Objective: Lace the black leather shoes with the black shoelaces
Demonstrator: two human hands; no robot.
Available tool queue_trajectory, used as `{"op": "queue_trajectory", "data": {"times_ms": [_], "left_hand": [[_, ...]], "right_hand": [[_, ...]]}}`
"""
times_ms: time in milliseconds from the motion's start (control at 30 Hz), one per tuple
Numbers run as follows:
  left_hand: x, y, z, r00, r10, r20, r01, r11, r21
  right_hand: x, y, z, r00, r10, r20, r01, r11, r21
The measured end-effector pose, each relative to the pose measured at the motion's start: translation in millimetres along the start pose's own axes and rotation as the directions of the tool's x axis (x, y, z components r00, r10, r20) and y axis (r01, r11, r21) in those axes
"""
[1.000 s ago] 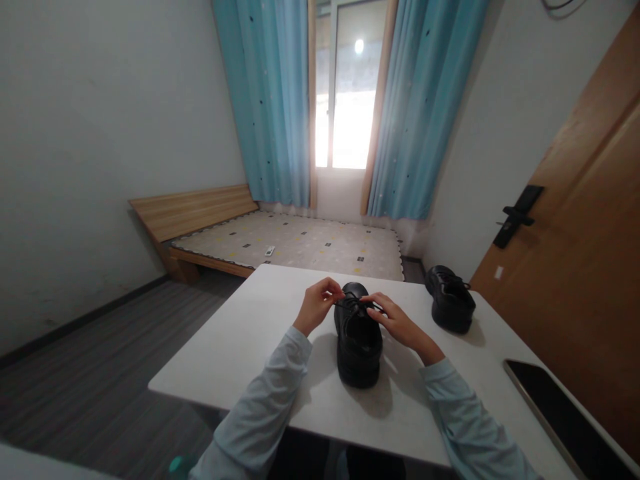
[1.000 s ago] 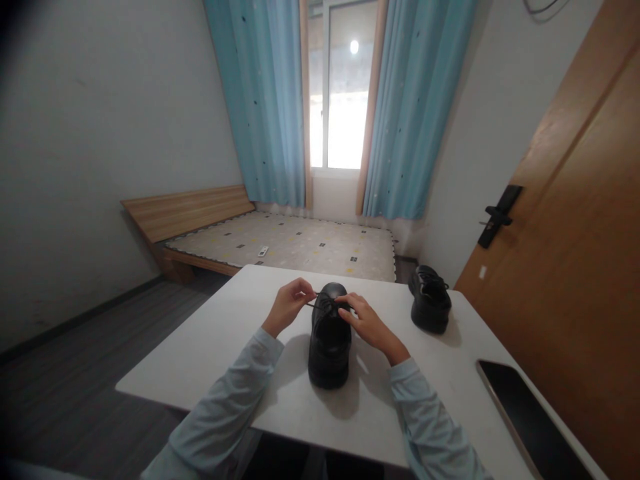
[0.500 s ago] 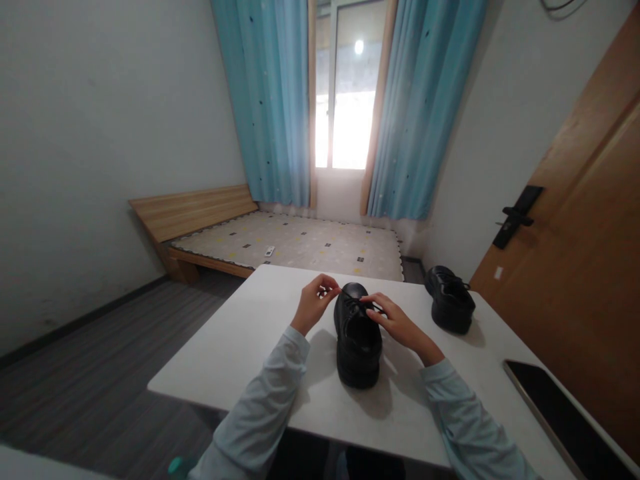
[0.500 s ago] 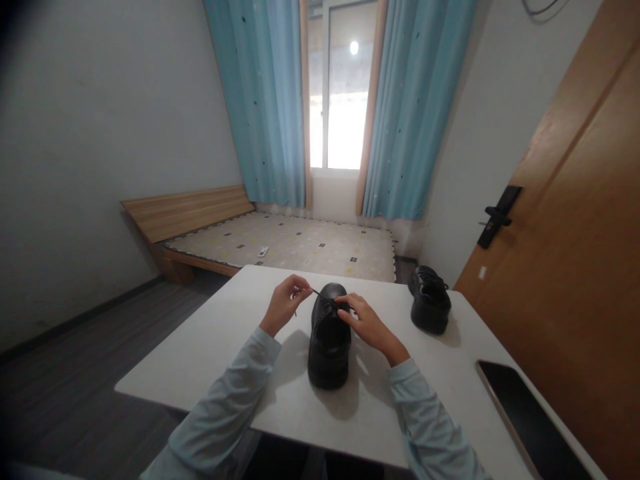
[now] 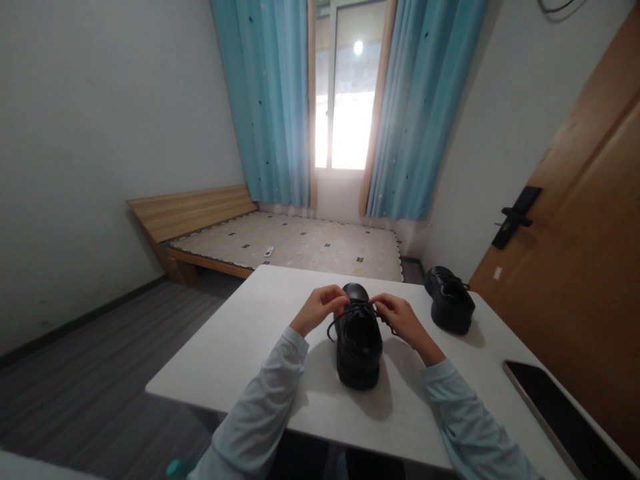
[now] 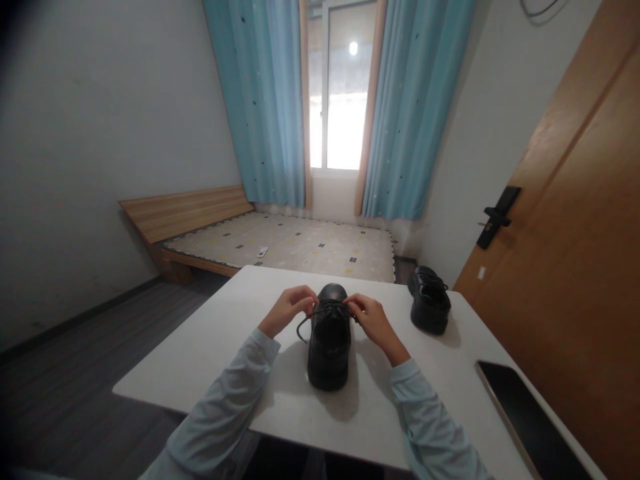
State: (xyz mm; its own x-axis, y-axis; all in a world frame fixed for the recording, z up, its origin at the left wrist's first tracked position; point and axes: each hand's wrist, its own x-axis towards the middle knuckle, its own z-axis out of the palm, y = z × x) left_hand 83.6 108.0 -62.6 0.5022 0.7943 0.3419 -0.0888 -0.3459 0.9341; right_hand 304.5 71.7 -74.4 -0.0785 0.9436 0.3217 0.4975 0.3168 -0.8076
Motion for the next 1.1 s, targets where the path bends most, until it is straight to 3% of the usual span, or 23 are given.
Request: {"op": "queue_trajectory", "data": {"times_ms": [167, 367, 633, 1100], "left_hand": [[4, -12, -0.9, 0.998, -0.057, -0.011, 0.058, 0.982, 0.180], [5, -15, -0.2, 0.994, 0.104, -0.015, -0.085, 0.881, 0.465], [5, -14, 2.7, 0.980, 0.190, 0.061, -0.196, 0.859, 0.473], [6, -17, 3.9, 0.980, 0.157, 0.121, -0.195, 0.865, 0.462]], "right_hand": [[1, 0, 1, 0.999, 0.046, 0.023, -0.047, 0.997, 0.057], [3, 4, 5, 0.999, 0.044, 0.025, -0.045, 0.997, 0.059], [4, 9, 13, 0.998, 0.069, 0.001, -0.069, 0.992, 0.109], [7, 10, 16, 0.996, 0.019, -0.082, -0.015, 0.999, 0.049]]}}
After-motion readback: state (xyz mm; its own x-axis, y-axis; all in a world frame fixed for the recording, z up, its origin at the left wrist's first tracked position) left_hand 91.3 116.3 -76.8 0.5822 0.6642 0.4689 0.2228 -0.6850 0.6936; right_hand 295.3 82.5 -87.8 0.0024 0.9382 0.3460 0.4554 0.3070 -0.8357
